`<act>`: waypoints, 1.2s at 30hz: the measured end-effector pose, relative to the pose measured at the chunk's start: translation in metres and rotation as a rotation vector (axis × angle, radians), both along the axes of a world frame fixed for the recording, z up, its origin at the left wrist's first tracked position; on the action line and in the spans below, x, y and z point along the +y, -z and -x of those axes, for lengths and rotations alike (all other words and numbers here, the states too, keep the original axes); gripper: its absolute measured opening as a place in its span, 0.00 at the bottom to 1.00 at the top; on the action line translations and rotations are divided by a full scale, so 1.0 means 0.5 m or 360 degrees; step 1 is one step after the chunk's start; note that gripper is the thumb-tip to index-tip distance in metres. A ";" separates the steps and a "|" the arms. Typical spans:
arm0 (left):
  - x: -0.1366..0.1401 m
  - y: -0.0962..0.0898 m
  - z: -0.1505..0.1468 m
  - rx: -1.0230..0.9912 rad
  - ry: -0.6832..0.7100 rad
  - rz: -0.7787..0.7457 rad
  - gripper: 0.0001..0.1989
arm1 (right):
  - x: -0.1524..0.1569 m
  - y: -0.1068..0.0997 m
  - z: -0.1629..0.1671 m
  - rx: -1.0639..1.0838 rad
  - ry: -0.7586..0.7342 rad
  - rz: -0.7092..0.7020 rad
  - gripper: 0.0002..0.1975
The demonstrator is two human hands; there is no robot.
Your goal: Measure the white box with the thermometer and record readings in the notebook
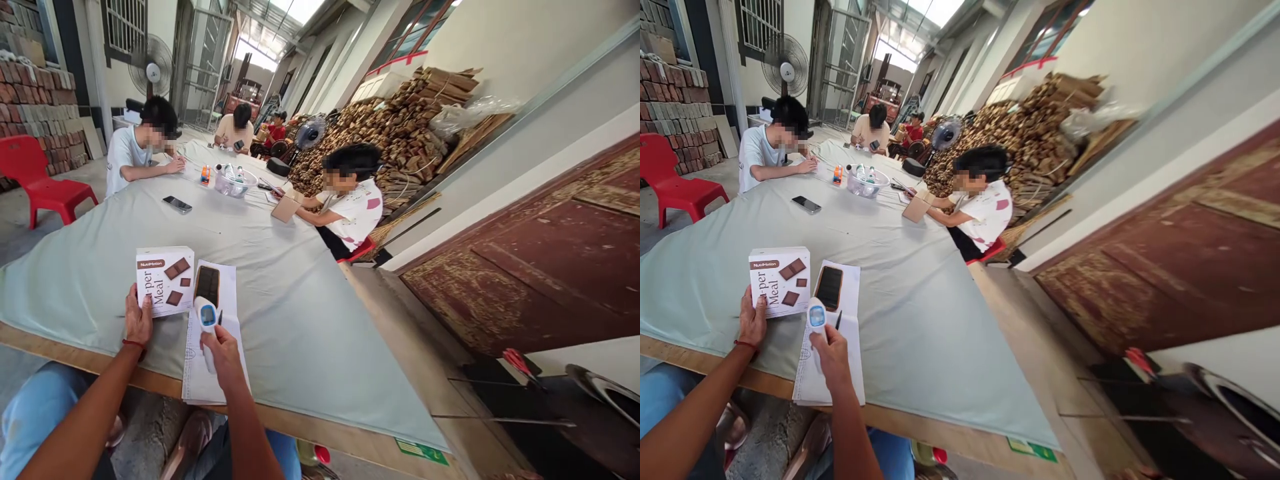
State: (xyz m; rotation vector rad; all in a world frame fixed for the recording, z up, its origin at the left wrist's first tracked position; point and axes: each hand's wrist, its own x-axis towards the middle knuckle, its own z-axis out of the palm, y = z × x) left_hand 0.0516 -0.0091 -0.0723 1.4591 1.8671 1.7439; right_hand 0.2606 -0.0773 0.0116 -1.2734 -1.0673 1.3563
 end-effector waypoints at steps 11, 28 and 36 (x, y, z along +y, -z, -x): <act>-0.007 -0.013 -0.009 0.0105 0.0009 0.0151 0.29 | 0.023 0.025 0.090 0.0285 -0.0057 0.0180 0.12; -0.009 -0.009 -0.007 0.0102 -0.0003 0.0179 0.27 | 0.035 0.051 0.111 0.0216 -0.0054 0.0121 0.12; -0.010 -0.016 -0.008 0.0024 -0.0003 0.0221 0.28 | 0.035 0.060 0.114 0.0252 -0.0043 0.0161 0.12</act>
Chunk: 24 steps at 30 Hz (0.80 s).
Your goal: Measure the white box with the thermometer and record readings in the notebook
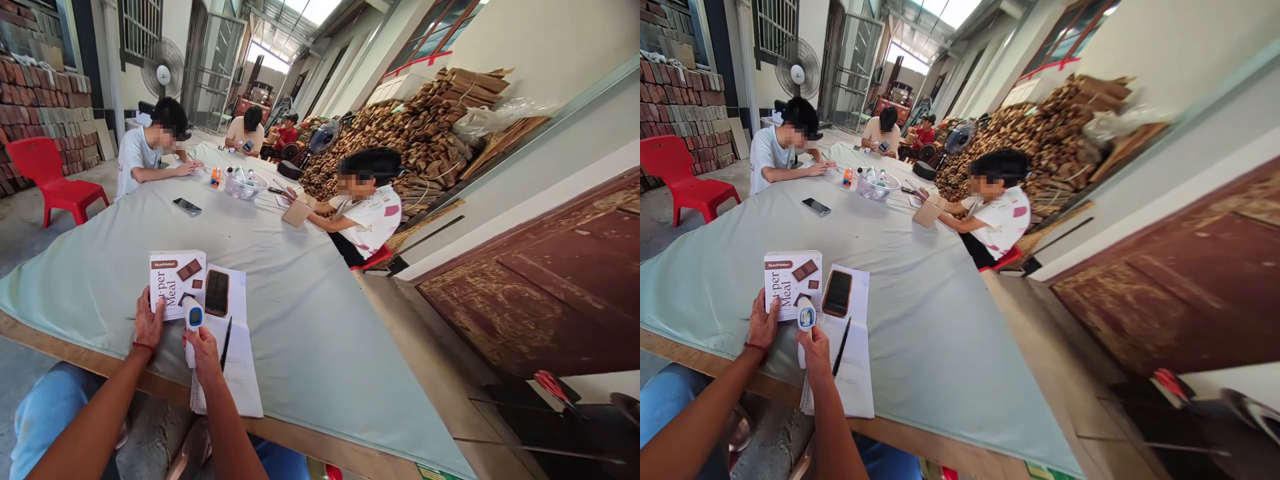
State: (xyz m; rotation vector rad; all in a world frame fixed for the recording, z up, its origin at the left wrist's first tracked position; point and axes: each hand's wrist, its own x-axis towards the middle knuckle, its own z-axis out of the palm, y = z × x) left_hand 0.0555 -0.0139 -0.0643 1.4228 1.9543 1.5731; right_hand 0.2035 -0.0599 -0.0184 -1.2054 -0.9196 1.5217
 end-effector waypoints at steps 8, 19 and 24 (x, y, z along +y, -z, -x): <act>-0.001 -0.005 -0.006 0.0010 0.0001 0.0081 0.35 | -0.002 -0.010 -0.005 0.0079 -0.0024 0.0009 0.11; 0.003 -0.021 -0.012 0.0008 -0.0213 -0.0088 0.50 | -0.081 -0.051 -0.142 -0.0303 0.0330 -0.0204 0.22; 0.005 -0.030 -0.012 -0.0004 -0.0219 -0.0067 0.49 | -0.100 -0.027 -0.218 -0.0438 0.0634 -0.0119 0.28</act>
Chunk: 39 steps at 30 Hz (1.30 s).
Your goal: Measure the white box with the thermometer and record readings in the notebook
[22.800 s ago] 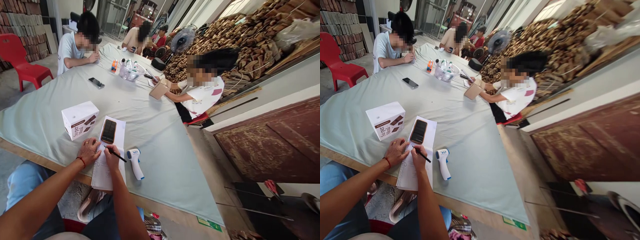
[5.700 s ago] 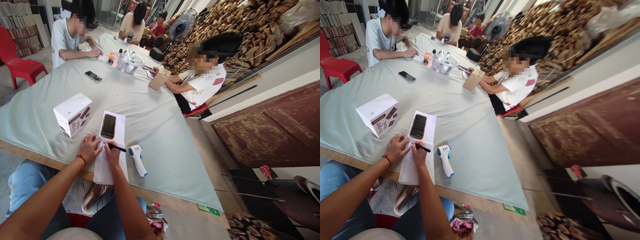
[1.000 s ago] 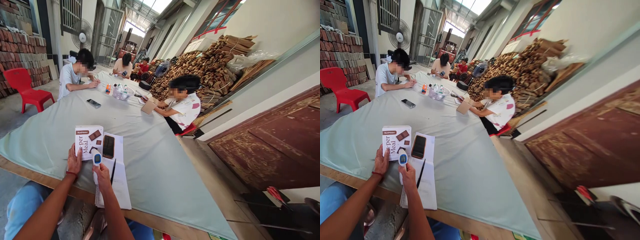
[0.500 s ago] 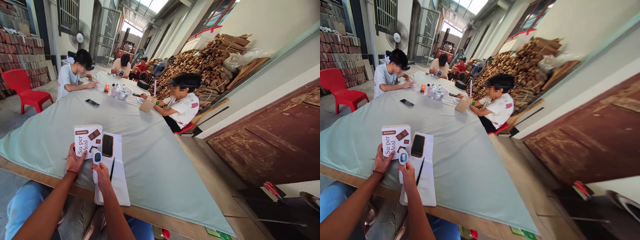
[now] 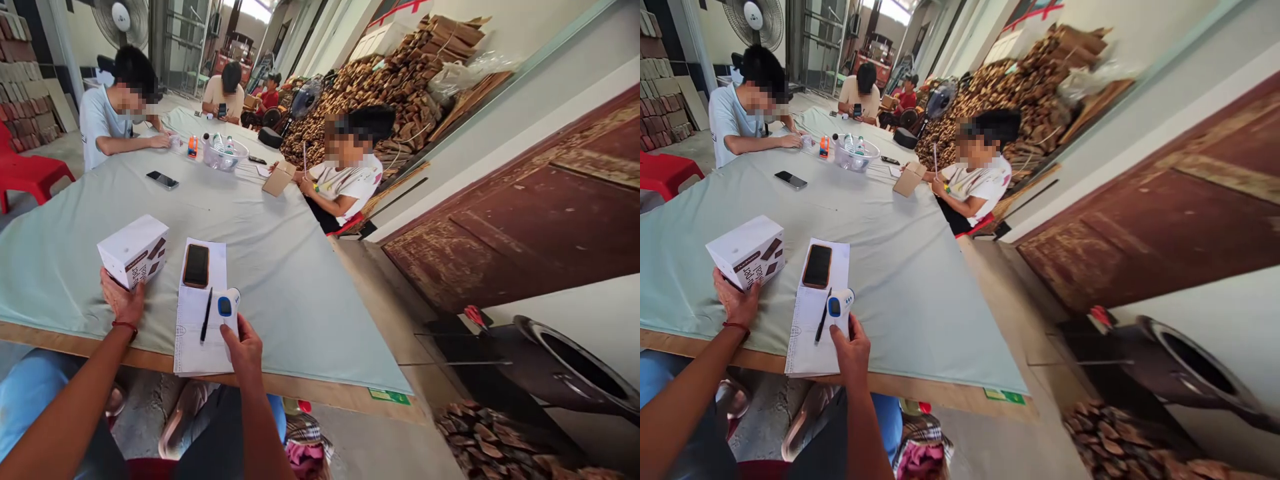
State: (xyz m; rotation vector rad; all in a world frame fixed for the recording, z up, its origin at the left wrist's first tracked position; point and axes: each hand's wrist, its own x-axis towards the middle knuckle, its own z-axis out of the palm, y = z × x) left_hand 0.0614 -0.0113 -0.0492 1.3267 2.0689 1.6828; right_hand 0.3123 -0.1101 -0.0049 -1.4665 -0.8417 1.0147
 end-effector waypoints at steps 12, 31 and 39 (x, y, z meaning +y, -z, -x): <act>-0.022 0.025 -0.035 0.0844 0.0067 -0.0370 0.27 | 0.048 0.073 -0.106 -0.1260 0.0108 0.0244 0.23; -0.006 0.018 -0.059 0.1362 0.1304 0.0263 0.21 | 0.187 0.097 0.025 -0.1088 -0.0453 -0.0385 0.19; -0.014 0.011 -0.064 0.1334 0.1309 0.0247 0.20 | 0.164 0.137 0.050 -0.0565 -0.0327 -0.0627 0.17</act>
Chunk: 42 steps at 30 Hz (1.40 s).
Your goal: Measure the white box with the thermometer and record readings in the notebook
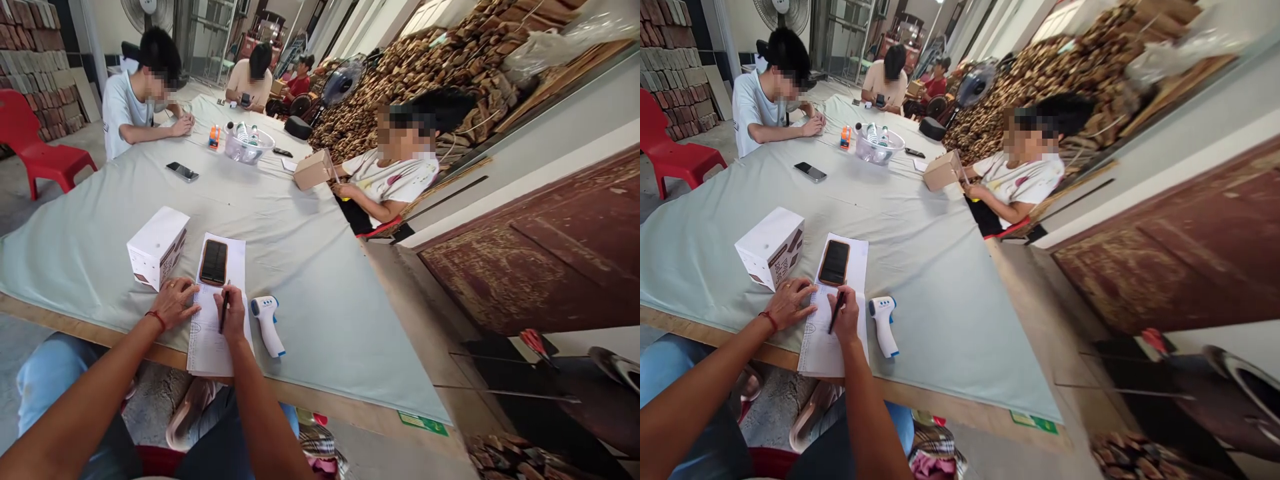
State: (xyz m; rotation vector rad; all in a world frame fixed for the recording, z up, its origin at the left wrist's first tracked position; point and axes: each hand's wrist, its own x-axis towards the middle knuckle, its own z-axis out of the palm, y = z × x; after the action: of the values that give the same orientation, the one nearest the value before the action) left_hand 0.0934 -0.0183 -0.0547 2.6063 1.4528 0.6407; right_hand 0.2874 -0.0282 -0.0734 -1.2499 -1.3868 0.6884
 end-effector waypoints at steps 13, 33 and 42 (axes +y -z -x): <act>-0.004 0.007 0.002 0.0019 0.0058 -0.0091 0.14 | -0.002 -0.005 0.023 0.0158 0.0041 0.0150 0.06; -0.003 0.000 0.002 0.0034 0.0052 -0.0033 0.14 | 0.002 -0.001 0.025 -0.0224 -0.0035 0.0147 0.06; -0.002 0.001 0.002 0.0013 0.0048 -0.0039 0.14 | 0.004 0.002 0.026 -0.0168 -0.0015 0.0098 0.07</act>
State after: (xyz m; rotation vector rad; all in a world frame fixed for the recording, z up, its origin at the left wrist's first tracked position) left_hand 0.0921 -0.0191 -0.0553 2.6469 1.4139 0.6495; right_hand 0.2744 -0.0263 -0.0745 -1.3452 -1.4678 0.6843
